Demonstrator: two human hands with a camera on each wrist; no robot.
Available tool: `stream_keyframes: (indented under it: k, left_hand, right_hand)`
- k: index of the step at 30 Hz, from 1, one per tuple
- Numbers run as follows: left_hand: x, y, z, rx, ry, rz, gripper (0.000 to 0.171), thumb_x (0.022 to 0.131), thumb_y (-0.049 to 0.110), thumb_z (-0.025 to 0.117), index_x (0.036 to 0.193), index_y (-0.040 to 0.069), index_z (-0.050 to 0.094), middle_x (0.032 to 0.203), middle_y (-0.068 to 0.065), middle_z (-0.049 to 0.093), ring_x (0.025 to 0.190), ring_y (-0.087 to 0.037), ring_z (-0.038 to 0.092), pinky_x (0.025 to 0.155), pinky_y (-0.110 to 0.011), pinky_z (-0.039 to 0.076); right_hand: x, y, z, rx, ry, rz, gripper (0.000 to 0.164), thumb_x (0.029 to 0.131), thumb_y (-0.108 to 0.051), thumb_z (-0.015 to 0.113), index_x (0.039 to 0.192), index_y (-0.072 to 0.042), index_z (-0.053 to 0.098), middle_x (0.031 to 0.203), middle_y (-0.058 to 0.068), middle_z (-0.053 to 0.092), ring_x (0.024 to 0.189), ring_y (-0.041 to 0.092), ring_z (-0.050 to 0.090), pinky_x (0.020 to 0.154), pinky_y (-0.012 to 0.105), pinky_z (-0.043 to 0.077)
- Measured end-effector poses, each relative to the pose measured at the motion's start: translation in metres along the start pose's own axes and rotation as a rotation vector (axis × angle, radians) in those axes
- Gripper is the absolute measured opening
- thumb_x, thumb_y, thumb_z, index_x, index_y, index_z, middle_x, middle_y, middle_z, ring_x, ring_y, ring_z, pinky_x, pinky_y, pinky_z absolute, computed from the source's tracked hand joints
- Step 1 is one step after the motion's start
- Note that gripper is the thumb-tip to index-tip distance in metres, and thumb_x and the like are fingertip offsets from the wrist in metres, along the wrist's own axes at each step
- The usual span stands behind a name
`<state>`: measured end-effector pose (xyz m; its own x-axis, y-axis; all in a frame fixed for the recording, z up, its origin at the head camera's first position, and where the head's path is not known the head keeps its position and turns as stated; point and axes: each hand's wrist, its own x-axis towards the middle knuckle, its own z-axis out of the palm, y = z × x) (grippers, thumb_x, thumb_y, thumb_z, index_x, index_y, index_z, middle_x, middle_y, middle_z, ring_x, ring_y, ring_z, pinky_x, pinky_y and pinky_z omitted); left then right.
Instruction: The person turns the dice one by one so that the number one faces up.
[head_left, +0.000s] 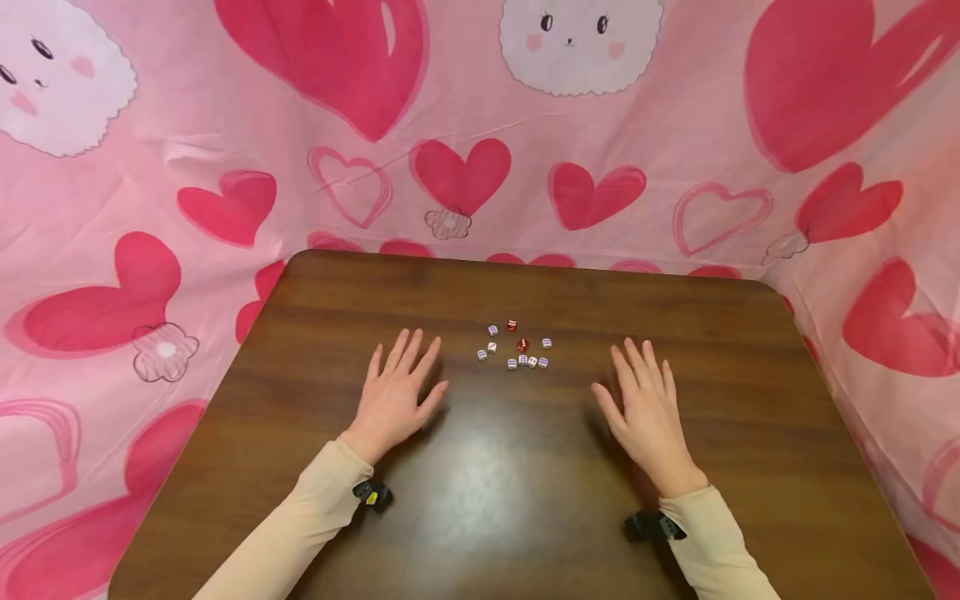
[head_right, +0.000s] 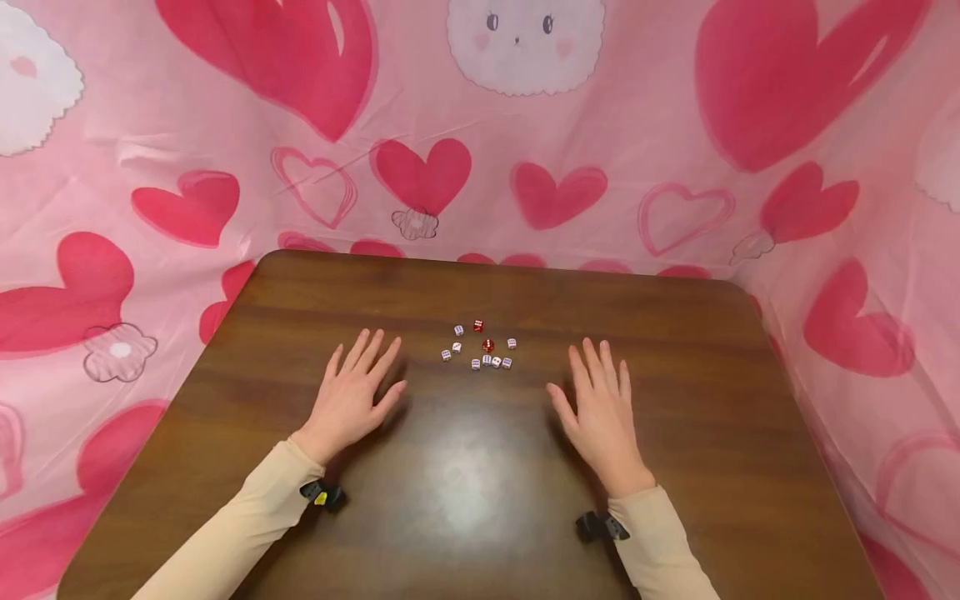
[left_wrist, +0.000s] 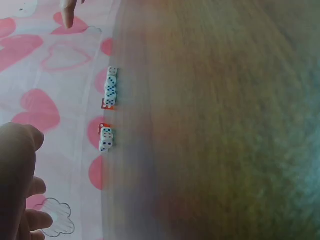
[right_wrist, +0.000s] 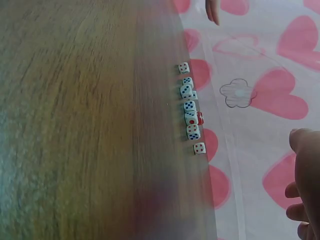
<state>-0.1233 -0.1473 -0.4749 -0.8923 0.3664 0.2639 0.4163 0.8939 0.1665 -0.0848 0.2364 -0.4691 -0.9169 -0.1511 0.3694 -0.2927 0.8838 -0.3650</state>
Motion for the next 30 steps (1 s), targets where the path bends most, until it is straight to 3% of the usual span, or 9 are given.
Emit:
stream_keyframes:
  k: [9,21,26,30]
  left_hand:
    - [0.0,0.005,0.005,-0.013,-0.027,0.008,0.066,0.104,0.051,0.053,0.16,0.018,0.042,0.164,-0.017,0.039,0.156,-0.034,0.026,0.119,-0.066,0.021]
    - [0.005,0.005,0.006,-0.037,-0.098,-0.006,0.071,0.103,0.055,0.053,0.163,0.02,0.036,0.168,-0.017,0.03,0.159,-0.035,0.017,0.121,-0.067,0.014]
    - [0.006,0.003,0.008,-0.034,-0.08,0.011,0.07,0.103,0.053,0.055,0.161,0.018,0.04,0.165,-0.019,0.035,0.156,-0.039,0.023,0.119,-0.069,0.019]
    - [0.008,0.003,0.009,-0.049,-0.032,0.023,0.062,0.102,0.046,0.061,0.155,0.015,0.05,0.157,-0.021,0.046,0.149,-0.041,0.036,0.115,-0.067,0.029]
  right_hand:
    - [0.005,-0.002,0.006,0.006,0.03,-0.046,0.059,0.098,-0.032,0.068,0.144,0.002,0.054,0.156,0.027,0.045,0.153,0.047,0.026,0.116,0.071,0.021]
    - [0.026,-0.008,0.018,0.012,-0.033,-0.1,0.053,0.096,-0.026,0.071,0.138,0.005,0.059,0.152,0.029,0.048,0.149,0.05,0.032,0.112,0.07,0.03]
    - [0.038,-0.007,0.021,0.02,-0.047,-0.105,0.046,0.098,-0.025,0.071,0.132,0.004,0.063,0.144,0.028,0.054,0.143,0.049,0.041,0.111,0.068,0.035]
    - [0.048,-0.007,0.022,0.085,-0.094,-0.052,0.038,0.099,-0.023,0.07,0.128,0.002,0.065,0.132,0.024,0.061,0.127,0.043,0.053,0.104,0.062,0.045]
